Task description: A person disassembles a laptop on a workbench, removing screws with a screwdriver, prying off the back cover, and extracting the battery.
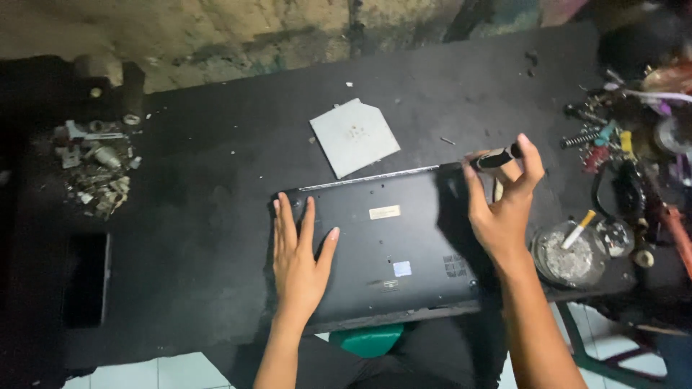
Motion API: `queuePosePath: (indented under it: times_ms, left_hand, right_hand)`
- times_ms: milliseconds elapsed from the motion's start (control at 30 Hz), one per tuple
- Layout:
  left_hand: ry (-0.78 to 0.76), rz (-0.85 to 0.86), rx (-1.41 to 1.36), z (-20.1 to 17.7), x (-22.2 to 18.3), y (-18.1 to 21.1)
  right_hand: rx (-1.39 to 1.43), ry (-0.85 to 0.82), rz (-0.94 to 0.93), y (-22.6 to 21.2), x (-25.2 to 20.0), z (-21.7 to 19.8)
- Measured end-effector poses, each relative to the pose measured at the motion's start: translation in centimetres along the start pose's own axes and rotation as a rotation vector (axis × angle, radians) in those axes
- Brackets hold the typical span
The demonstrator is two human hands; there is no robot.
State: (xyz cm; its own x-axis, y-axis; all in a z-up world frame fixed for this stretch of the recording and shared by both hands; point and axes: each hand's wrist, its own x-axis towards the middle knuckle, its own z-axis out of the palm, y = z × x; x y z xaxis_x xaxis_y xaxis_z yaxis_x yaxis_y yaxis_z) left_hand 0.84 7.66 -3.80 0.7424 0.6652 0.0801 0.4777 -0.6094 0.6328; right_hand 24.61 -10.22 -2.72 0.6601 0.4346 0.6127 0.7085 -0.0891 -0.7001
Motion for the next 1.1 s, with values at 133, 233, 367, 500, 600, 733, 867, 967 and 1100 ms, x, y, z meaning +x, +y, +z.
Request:
queuePosePath:
  times_ms: [133, 233, 367, 500, 600, 733, 867, 967, 1100]
  left_hand:
    - [-0.016, -0.017, -0.003, -0.2, -0.2, 0.2]
    - [-0.056, 0.006, -0.011, -0.6, -0.1, 0.0]
    - [-0.131, 0.019, -0.008, -1.7, 0.1, 0.2]
    - [-0.121, 0.022, 0.033, -1.2, 0.2, 0.0]
    - [-0.111, 0.005, 0.052, -1.0, 0.3, 0.3]
    - [-0.130, -0.013, 0.040, -1.1, 0.2, 0.3]
    - [-0.105, 0.001, 0.069, -0.8, 0.2, 0.0]
    - [-0.108, 0.000, 0.067, -0.7, 0.2, -0.1]
    - [-0.105, 0.014, 0.056, -0.8, 0.2, -0.1]
  right_hand:
    - [0.171, -0.073, 0.122, -4.9, 0.7, 3.2]
    - [0.163, -0.129, 0.080, -2.5, -0.4, 7.0]
    - [0.168, -0.148, 0.084, -2.0, -0.8, 7.4]
    - [0.090, -0.179, 0.064, -0.3, -1.9, 7.9]
    - [0.052, -0.203, 0.045, 1.7, -2.7, 8.3]
    - [-0.055, -0.198, -0.079, -0.9, -0.9, 7.8]
    - [-0.133, -0.212, -0.115, 0.6, -2.4, 8.1]
    - [-0.091, -0.206, -0.115, 0.3, -2.2, 8.2]
    - [-0.083, -0.242, -0.123, -0.4, -1.5, 7.9]
